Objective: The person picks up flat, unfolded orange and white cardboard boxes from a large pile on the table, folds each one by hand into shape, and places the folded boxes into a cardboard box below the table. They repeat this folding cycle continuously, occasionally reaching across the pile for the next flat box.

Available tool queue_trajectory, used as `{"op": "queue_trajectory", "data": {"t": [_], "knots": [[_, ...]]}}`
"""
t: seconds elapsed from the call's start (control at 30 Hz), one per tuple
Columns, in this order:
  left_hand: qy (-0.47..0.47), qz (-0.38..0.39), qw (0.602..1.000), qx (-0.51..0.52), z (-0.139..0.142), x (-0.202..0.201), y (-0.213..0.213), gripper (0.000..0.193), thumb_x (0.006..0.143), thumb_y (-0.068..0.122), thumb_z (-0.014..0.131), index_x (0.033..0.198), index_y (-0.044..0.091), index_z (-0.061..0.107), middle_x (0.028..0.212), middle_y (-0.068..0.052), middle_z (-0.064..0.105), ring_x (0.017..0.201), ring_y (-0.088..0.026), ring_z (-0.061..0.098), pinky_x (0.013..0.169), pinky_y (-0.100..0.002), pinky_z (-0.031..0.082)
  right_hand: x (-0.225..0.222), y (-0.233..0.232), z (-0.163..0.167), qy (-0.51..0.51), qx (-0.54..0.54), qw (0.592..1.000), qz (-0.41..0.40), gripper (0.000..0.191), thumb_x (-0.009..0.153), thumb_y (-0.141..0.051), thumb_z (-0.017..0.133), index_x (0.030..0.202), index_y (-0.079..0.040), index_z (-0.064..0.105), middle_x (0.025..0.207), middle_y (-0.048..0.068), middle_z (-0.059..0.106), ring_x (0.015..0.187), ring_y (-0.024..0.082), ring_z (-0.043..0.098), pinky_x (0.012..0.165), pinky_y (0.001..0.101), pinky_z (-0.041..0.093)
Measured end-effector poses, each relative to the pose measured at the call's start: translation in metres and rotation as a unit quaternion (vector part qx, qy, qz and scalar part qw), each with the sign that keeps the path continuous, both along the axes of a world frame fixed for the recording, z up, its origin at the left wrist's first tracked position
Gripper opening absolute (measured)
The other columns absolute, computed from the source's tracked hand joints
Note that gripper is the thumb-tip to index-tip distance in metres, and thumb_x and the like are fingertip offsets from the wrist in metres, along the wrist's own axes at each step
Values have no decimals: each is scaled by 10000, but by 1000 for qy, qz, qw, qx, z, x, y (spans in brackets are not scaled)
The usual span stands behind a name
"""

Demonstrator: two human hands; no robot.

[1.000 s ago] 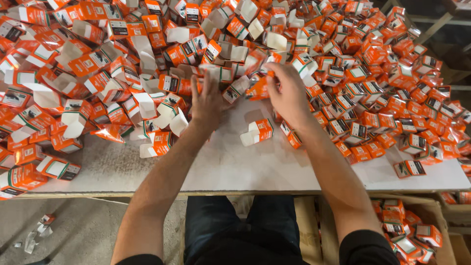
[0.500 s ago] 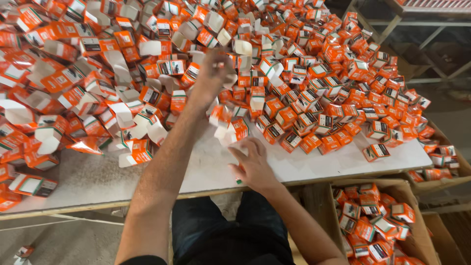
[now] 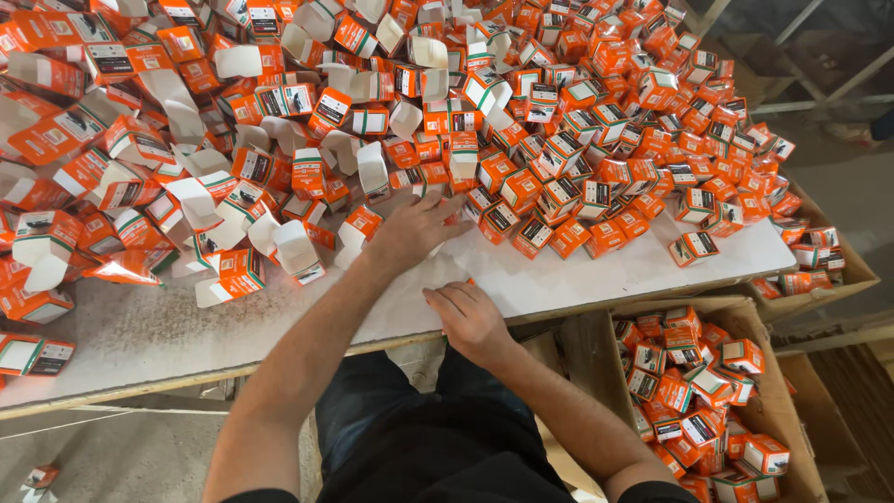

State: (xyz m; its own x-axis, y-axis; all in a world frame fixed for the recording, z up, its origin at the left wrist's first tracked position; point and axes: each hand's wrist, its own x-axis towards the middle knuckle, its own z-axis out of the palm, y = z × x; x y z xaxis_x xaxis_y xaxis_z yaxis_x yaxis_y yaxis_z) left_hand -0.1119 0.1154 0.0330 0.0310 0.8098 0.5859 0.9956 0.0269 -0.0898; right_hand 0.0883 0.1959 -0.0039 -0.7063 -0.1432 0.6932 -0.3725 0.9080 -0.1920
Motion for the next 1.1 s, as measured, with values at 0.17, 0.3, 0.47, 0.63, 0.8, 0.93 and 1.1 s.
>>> {"op": "queue_trajectory", "data": {"t": [0.17,0.3,0.47,0.63,0.8,0.93,1.1], "knots": [[58,36,997,34,25,-13,8,115,778,149,701,863,72,705,1142,-61,638,1108,-269,618,809,-445,559,-19,9,4,-79,-103,988,-79,295,898,-47,669,1193,-59,664,993,84,692,947,339,675,847,458,550],[-208,131,958,149,35,14,-32,168,846,130,754,932,36,645,975,-135,626,909,-349,656,756,-463,552,-13,-2,35,44,15,994,-96,369,801,-242,715,1115,-83,605,1107,130,658,1045,350,631,885,468,490],[-372,181,894,173,10,73,-99,399,732,27,670,1129,23,628,923,-168,631,796,-391,672,669,-475,552,2,-10,45,31,59,997,-44,489,757,-305,747,1146,-44,607,1146,128,644,1082,324,603,950,498,454],[-365,241,880,187,-18,102,-98,135,887,38,687,1005,34,620,961,-139,659,817,-396,666,662,-482,551,-3,8,14,-52,88,994,-27,256,826,-71,731,1074,-73,667,978,85,660,968,316,633,915,464,527],[-282,240,912,174,-26,111,-88,247,792,36,693,1026,20,619,894,-156,634,765,-383,670,630,-483,556,-5,18,11,-110,-210,970,-51,57,956,-93,665,1004,-69,686,837,109,693,749,306,673,702,421,543],[-307,212,917,143,-31,116,-83,262,755,77,729,986,38,611,891,-144,637,787,-382,676,655,-479,558,-8,-3,24,-77,-184,979,-39,246,881,-192,763,1005,-33,623,848,164,679,760,383,659,653,440,525],[-511,233,800,209,-39,116,-80,142,941,124,729,991,43,623,960,-143,718,825,-325,730,721,-424,585,-23,-6,35,-106,-227,964,-90,187,956,-183,663,1060,-44,595,841,174,692,781,392,698,651,459,538]]}}
